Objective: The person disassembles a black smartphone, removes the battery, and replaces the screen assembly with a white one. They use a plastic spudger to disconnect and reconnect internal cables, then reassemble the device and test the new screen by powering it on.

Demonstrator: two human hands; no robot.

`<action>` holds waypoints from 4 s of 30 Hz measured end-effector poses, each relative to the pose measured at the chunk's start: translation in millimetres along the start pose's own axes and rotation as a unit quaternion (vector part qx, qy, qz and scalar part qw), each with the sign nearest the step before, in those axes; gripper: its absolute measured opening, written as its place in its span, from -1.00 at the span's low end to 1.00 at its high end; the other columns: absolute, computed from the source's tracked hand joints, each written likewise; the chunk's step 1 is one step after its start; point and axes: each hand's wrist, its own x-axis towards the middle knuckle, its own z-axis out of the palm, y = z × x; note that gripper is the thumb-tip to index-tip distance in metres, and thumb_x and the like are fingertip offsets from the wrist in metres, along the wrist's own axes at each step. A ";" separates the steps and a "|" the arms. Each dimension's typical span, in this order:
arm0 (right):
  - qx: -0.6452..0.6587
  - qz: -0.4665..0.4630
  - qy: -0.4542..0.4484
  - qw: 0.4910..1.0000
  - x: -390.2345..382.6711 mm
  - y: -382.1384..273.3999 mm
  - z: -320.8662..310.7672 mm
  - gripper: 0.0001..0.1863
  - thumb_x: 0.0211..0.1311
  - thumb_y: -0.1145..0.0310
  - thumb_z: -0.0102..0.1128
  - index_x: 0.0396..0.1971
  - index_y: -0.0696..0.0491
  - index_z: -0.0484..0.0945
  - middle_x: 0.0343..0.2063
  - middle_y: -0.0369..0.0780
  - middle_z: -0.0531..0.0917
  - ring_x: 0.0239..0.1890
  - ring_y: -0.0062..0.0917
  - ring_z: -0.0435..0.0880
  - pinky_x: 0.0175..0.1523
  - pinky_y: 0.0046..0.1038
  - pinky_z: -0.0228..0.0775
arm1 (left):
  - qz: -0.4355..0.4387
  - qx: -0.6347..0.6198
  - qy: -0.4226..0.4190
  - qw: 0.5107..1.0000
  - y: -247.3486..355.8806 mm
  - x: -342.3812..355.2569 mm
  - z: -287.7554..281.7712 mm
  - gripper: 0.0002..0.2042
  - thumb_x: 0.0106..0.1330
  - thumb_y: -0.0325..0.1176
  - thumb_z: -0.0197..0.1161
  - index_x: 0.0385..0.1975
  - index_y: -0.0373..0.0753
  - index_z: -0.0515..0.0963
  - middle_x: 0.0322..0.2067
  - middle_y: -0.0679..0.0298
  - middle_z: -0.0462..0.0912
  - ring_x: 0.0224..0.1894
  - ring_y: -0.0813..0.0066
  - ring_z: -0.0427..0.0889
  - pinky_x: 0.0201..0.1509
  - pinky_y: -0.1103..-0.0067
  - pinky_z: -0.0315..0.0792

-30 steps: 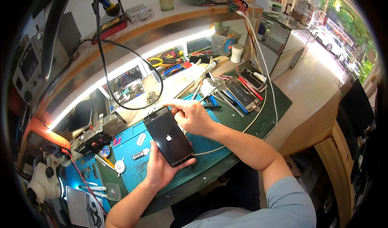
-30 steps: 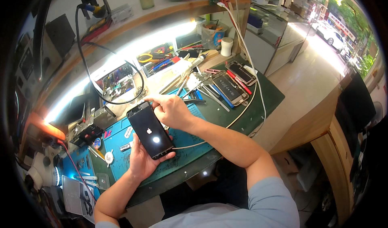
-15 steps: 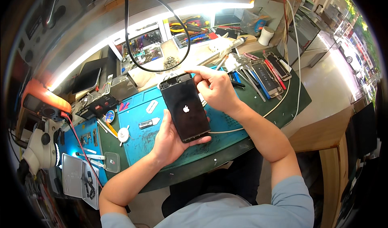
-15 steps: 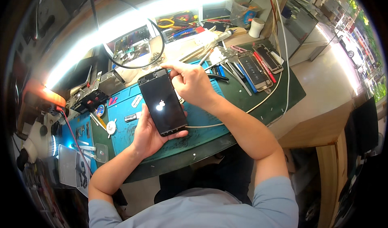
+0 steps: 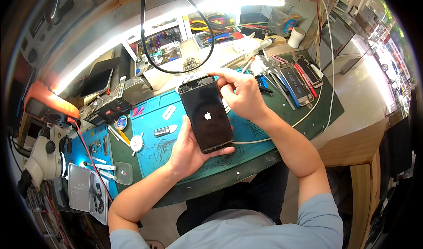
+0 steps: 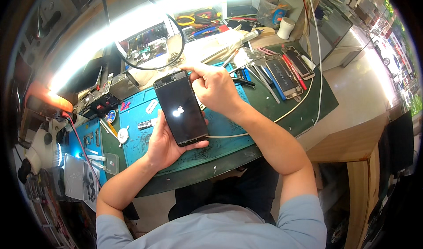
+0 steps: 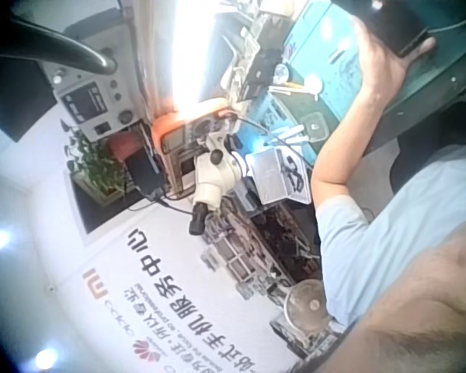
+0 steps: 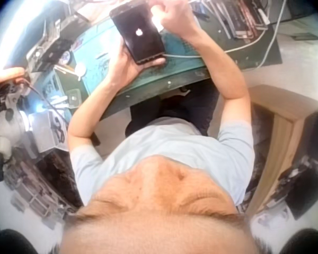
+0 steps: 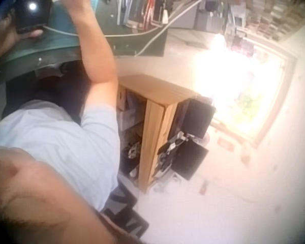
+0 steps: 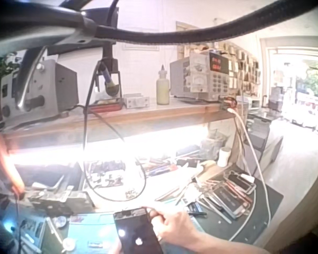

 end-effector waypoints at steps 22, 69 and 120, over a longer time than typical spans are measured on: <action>-0.011 0.007 -0.003 1.000 -0.4 -1.8 -1.9 -0.49 0.19 0.72 0.00 0.09 0.12 0.71 -0.51 -0.33 0.61 -0.46 -0.73 0.53 -0.31 -0.61 0.47 | -0.005 0.012 0.000 1.000 -1.1 1.2 -2.9 -0.18 0.57 0.38 -0.41 0.55 -0.17 0.15 0.45 0.04 0.34 0.50 0.02 0.34 0.38 -0.10 0.46; 0.002 0.018 0.000 1.000 0.8 -2.9 -0.6 -0.51 0.21 0.69 -0.02 0.07 0.13 0.73 -0.52 -0.37 0.57 -0.47 -0.77 0.49 -0.34 -0.65 0.42 | -0.002 0.047 0.011 0.999 -1.4 1.0 -5.4 -0.18 0.57 0.38 -0.43 0.55 -0.18 0.15 0.44 0.01 0.34 0.48 0.04 0.36 0.38 -0.07 0.48; -0.042 -0.026 0.010 0.999 0.7 8.2 0.8 -0.57 0.16 0.56 0.13 0.05 0.09 0.72 -0.47 -0.16 0.76 -0.51 -0.38 0.75 -0.33 -0.35 0.59 | 0.008 0.017 0.016 1.000 -1.6 2.1 1.1 -0.24 0.61 0.34 -0.42 0.49 -0.15 0.25 0.39 0.05 0.40 0.40 0.06 0.46 0.27 -0.02 0.60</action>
